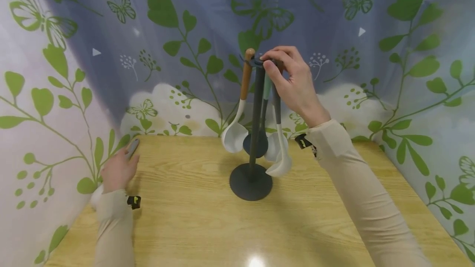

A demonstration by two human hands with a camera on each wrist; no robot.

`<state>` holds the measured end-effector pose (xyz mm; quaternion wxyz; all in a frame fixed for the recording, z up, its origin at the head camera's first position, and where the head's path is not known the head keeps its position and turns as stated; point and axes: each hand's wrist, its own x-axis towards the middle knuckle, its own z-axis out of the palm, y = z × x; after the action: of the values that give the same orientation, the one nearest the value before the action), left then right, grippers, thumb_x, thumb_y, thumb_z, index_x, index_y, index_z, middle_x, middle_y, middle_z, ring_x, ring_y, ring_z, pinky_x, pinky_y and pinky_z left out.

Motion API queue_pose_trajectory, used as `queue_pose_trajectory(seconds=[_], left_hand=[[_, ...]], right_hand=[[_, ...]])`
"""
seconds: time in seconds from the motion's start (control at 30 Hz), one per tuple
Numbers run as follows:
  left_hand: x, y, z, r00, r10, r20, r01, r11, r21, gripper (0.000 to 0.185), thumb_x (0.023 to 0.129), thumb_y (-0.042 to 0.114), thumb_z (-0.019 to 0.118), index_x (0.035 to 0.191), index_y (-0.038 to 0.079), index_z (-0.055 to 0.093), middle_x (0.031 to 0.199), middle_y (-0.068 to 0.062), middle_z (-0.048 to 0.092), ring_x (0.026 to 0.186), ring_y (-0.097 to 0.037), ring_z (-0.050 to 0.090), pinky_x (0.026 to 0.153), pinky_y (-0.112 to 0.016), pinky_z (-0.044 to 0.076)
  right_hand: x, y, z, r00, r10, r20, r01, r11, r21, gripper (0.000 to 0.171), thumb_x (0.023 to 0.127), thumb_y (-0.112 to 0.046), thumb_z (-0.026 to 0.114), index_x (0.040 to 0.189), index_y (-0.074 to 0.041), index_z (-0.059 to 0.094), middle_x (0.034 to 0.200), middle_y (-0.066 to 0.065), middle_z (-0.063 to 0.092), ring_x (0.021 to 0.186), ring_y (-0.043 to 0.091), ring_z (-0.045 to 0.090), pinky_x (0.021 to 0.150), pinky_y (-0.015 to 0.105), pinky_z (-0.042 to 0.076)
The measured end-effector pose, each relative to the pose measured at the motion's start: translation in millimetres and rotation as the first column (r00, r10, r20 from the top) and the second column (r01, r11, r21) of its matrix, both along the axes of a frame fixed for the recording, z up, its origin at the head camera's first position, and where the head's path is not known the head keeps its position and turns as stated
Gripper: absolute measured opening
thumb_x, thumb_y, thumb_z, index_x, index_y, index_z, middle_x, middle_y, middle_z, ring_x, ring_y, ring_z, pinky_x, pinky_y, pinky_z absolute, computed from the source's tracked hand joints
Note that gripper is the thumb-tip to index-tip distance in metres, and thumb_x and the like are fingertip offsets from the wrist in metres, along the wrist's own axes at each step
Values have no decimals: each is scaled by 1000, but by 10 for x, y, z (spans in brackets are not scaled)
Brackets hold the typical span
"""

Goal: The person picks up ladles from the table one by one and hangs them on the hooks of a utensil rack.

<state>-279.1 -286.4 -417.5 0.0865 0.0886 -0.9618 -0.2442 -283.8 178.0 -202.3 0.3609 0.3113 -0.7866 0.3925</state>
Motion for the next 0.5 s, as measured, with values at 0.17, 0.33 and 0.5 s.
queue_pose_trajectory(seconds=[0.17,0.33,0.5], left_hand=[[30,-139,-31,998,34,51,-35,999,19,71,102,50,36,146,-6,35,143,-38,39,125,-62,36,96,-75,30],[69,-221,-48,988,86,125,-86,996,-2,73,101,54,35,146,-4,35,142,-42,34,124,-64,35,97,-76,26],[102,-269,-82,978,114,172,-114,993,-12,73,101,55,34,142,-6,37,139,-41,38,123,-64,36,99,-77,23]], right_hand=[[-2,-12,10,1000,-1,6,1,1000,6,50,99,-54,46,119,-13,68,128,7,53,81,10,43,75,30,34],[2,-12,6,1000,-1,5,1,1000,6,50,100,-53,46,118,-12,68,129,8,53,80,10,43,75,30,35],[4,-3,-1,1000,-2,13,2,1000,2,51,99,-54,46,119,-12,68,129,7,52,80,10,43,75,29,34]])
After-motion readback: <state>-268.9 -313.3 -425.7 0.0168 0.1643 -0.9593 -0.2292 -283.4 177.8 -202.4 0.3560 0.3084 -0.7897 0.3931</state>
